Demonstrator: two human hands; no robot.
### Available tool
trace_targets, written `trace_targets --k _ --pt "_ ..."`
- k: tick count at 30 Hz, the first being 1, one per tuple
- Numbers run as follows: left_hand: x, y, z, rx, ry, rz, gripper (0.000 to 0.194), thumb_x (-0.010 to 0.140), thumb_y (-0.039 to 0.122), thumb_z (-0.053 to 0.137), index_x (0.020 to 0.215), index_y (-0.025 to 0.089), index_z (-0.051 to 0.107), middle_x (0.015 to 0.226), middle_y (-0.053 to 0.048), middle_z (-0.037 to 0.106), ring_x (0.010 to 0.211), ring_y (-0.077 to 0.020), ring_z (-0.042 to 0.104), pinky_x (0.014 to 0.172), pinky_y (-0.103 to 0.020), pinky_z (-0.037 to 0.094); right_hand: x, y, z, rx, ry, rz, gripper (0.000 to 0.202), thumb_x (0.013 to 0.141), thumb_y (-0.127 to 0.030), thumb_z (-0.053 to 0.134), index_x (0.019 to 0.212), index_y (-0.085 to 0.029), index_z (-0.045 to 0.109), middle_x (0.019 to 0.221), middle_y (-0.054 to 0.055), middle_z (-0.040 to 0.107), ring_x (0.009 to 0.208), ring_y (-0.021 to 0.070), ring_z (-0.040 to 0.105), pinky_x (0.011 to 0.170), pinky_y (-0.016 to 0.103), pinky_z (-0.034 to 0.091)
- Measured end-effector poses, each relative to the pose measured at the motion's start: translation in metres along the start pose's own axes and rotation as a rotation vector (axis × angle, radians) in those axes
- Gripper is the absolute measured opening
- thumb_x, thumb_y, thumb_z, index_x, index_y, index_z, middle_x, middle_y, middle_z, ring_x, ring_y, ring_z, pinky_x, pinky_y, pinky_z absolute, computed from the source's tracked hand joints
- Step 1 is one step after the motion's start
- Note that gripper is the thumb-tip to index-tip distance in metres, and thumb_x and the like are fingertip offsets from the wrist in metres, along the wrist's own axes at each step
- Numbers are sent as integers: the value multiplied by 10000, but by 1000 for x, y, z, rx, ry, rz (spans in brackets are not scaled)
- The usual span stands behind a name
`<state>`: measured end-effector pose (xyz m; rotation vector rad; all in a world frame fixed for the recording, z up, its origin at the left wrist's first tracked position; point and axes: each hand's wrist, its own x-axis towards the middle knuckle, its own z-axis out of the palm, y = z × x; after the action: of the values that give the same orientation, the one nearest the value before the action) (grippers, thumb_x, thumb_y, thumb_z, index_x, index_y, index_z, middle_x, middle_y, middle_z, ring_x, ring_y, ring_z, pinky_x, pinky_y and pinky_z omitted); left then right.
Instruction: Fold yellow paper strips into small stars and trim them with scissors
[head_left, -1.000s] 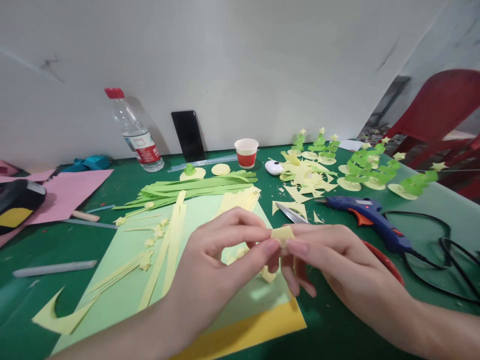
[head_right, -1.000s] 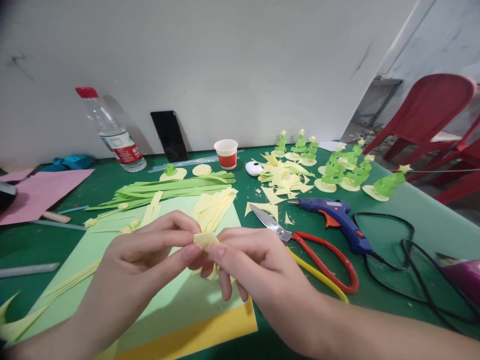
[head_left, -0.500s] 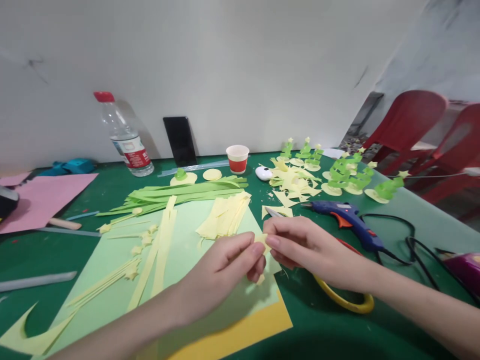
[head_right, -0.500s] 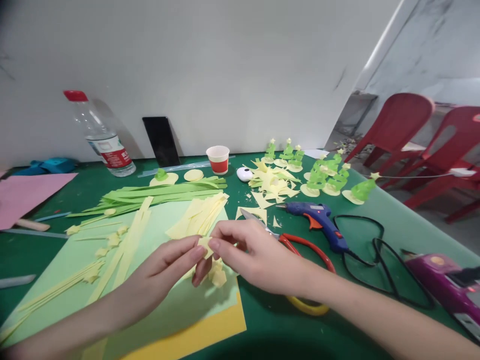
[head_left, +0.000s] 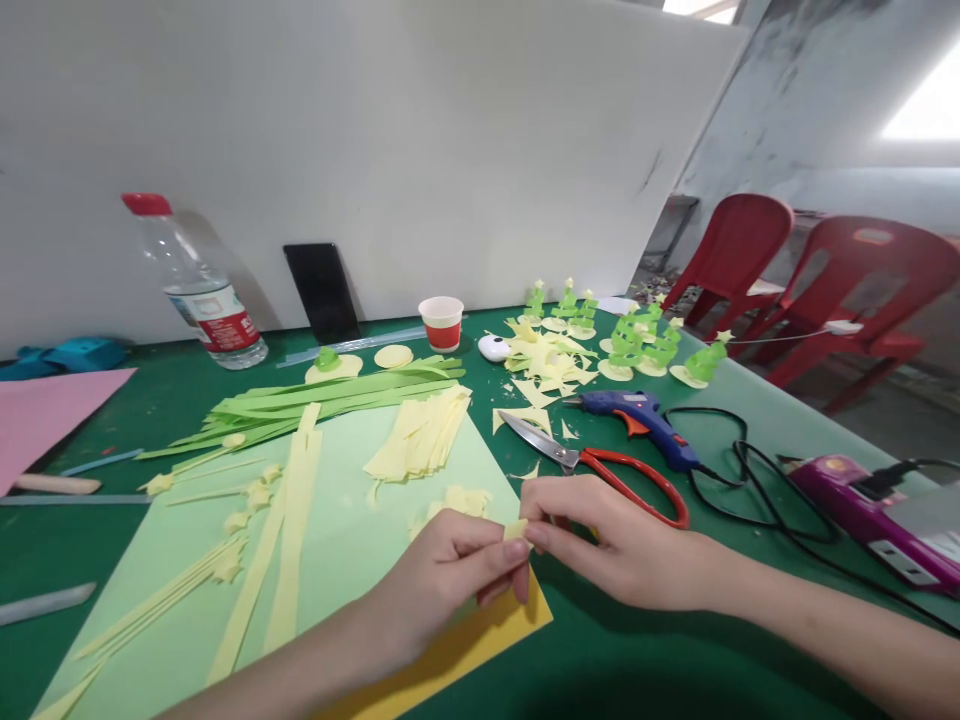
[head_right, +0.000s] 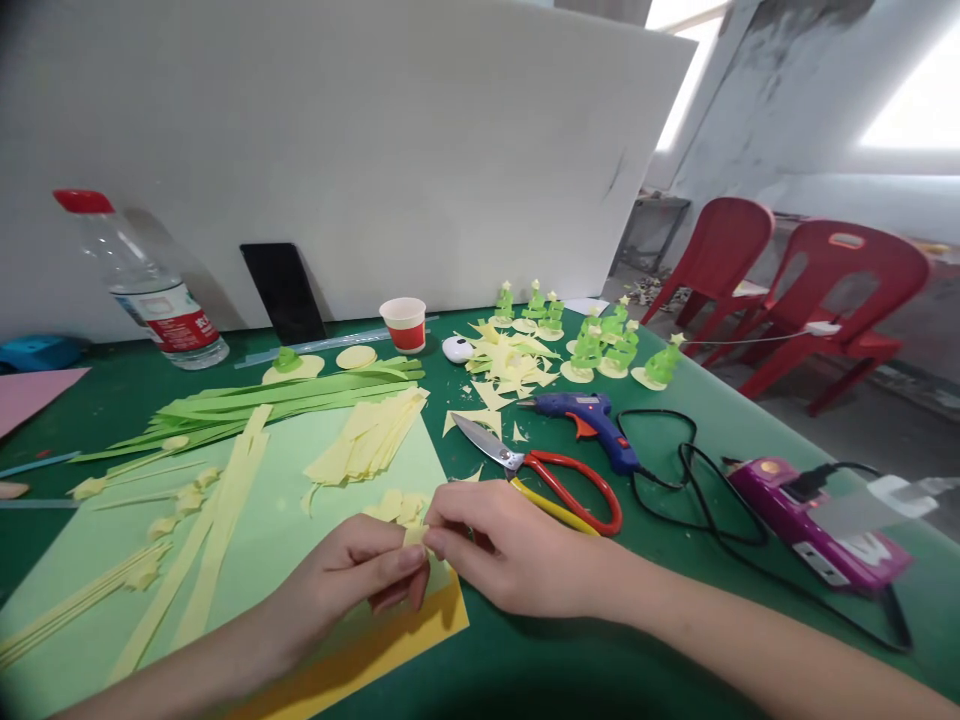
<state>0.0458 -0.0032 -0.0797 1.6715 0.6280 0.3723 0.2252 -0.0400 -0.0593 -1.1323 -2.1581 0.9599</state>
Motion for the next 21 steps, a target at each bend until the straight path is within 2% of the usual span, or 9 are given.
trace_targets --k 3,8,11,13,14,15,17,18,21 --pt "-1 1 3 63 54 13 369 875 380 450 599 173 582 505 44 398 508 -122 396 516 -245 296 -3 -1 2 -31 22 37 269 938 -201 378 673 -193 429 653 -12 499 582 108 448 545 214 377" --pt "-2 -2 10 143 92 39 325 880 316 417 590 195 502 523 43 410 527 -131 398 566 -248 346 -4 -3 4 -106 23 98 330 951 -269 355 633 -196 407 587 -36 451 529 92 435 487 183 379" --pt "-2 -7 11 165 96 48 341 895 279 380 581 199 489 536 29 450 533 -136 427 580 -247 373 -9 0 -1 -204 19 157 371 968 -270 297 643 -192 458 598 -21 514 545 99 503 514 184 429" --pt "-2 -11 11 168 109 50 348 901 273 365 582 202 483 552 20 469 549 -140 450 561 -238 379 -17 8 -8 -318 52 237 345 966 -281 298 729 -185 529 697 23 603 620 136 577 564 231 477" --pt "-2 -13 11 166 118 50 351 903 273 358 579 204 474 553 18 466 550 -139 454 541 -231 377 -22 14 -12 -394 82 284 275 941 -321 362 828 -178 568 746 50 629 623 170 593 550 272 486" --pt "-3 -14 10 160 127 49 353 904 272 348 576 205 463 551 17 458 548 -139 454 520 -225 372 -27 21 -15 -479 117 335 254 907 -333 420 997 -152 573 879 107 651 710 227 623 605 345 508" --pt "-2 -16 10 145 144 47 357 902 275 333 566 209 434 540 17 436 539 -137 452 483 -216 361 -36 39 -19 -608 165 412 392 883 -340 428 1174 -98 526 1102 218 608 855 325 642 665 450 521" --pt "-2 -17 10 136 152 44 356 900 278 329 564 211 424 540 16 434 541 -137 457 475 -214 359 -40 47 -20 -645 168 437 427 878 -354 428 1198 -87 520 1119 231 602 868 343 648 673 468 526" --pt "-1 -19 9 115 168 35 350 895 279 328 565 212 422 542 17 442 542 -136 458 488 -217 371 -46 66 -19 -693 149 470 451 877 -361 433 1233 -99 519 1155 210 597 830 311 672 702 450 541"
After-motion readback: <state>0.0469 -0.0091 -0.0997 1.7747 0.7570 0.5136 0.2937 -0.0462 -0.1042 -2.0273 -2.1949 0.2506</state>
